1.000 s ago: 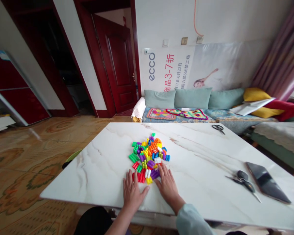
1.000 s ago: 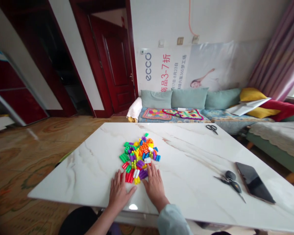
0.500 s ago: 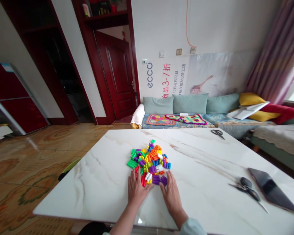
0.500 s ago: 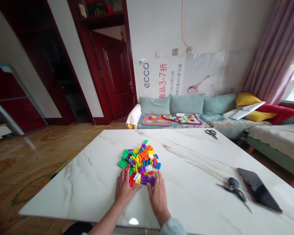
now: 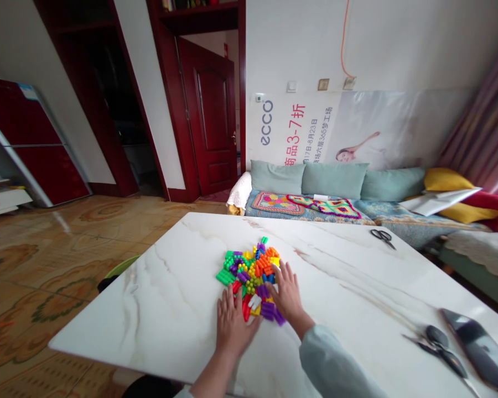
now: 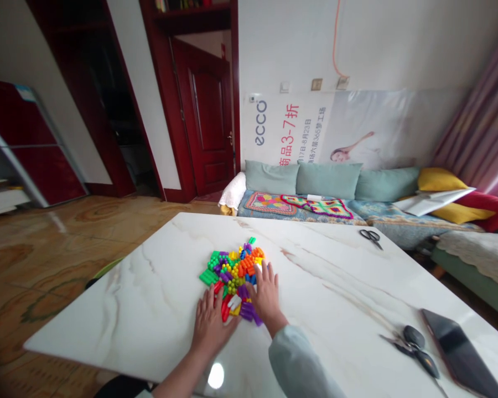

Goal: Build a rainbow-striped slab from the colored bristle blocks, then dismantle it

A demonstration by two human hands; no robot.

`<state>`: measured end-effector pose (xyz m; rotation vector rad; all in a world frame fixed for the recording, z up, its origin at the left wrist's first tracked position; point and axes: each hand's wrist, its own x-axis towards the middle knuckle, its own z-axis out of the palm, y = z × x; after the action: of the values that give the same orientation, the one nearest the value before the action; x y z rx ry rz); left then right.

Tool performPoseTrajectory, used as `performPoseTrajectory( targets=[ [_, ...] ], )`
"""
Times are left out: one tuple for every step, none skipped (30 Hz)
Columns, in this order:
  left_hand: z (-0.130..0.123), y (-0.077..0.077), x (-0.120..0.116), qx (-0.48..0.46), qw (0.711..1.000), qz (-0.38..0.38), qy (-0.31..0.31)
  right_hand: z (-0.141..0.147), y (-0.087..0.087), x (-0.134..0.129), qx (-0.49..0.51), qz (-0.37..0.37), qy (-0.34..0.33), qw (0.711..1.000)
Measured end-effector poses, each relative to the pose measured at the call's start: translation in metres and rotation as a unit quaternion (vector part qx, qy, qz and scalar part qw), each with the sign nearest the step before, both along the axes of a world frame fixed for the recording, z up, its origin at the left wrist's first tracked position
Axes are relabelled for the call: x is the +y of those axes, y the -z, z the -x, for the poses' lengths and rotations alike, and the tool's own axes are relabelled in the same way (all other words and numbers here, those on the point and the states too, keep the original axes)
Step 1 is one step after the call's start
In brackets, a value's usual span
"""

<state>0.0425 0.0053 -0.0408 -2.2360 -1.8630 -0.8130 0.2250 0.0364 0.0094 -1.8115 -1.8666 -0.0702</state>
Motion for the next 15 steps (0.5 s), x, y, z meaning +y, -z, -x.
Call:
performPoseTrajectory(
  targets=[
    [0.0, -0.002, -0.001, 0.0, 1.0, 0.004, 0.0, 0.0, -0.008, 0.012, -0.019, 0.02, 0.012, 1.0],
    [-0.001, -0.003, -0.002, 0.0, 1.0, 0.007, -0.001, 0.0, -0.014, 0.022, -0.036, 0.039, 0.013, 0.999],
    [-0.001, -0.005, -0.003, 0.0, 1.0, 0.01, -0.001, 0.0, -0.018, 0.029, -0.049, 0.062, 0.002, 0.997],
    [-0.001, -0.007, -0.003, -0.002, 1.0, 0.014, -0.001, -0.001, -0.019, 0.034, -0.059, 0.085, -0.014, 0.995],
    [-0.002, -0.009, -0.004, -0.004, 1.0, 0.019, -0.002, -0.002, -0.018, 0.036, -0.065, 0.102, -0.028, 0.992],
    [-0.002, -0.01, -0.004, -0.006, 1.0, 0.023, -0.002, -0.004, -0.017, 0.037, -0.069, 0.116, -0.04, 0.99],
    [-0.002, -0.012, -0.004, -0.008, 1.0, 0.028, -0.002, -0.005, -0.015, 0.035, -0.071, 0.126, -0.046, 0.988],
    [-0.002, -0.013, -0.004, -0.01, 0.999, 0.033, -0.002, -0.007, -0.014, 0.032, -0.073, 0.132, -0.048, 0.987],
    [-0.002, -0.014, -0.005, -0.011, 0.999, 0.039, -0.001, -0.008, -0.014, 0.029, -0.076, 0.133, -0.045, 0.987],
    [-0.002, -0.016, -0.005, -0.011, 0.999, 0.045, -0.002, -0.009, -0.014, 0.025, -0.081, 0.131, -0.043, 0.987],
    [-0.002, -0.017, -0.005, -0.012, 0.999, 0.052, -0.003, -0.008, -0.015, 0.021, -0.087, 0.122, -0.04, 0.988],
    [-0.002, -0.018, -0.005, -0.013, 0.998, 0.058, -0.003, -0.008, -0.016, 0.017, -0.09, 0.107, -0.037, 0.99],
    [-0.002, -0.019, -0.005, -0.012, 0.998, 0.064, -0.003, -0.007, -0.016, 0.013, -0.095, 0.094, -0.045, 0.99],
    [-0.002, -0.021, -0.006, -0.012, 0.998, 0.069, -0.003, -0.005, -0.016, 0.009, -0.102, 0.09, -0.061, 0.989],
    [-0.002, -0.022, -0.006, -0.01, 0.997, 0.075, -0.003, -0.004, -0.015, 0.005, -0.111, 0.092, -0.083, 0.986]
  ],
)
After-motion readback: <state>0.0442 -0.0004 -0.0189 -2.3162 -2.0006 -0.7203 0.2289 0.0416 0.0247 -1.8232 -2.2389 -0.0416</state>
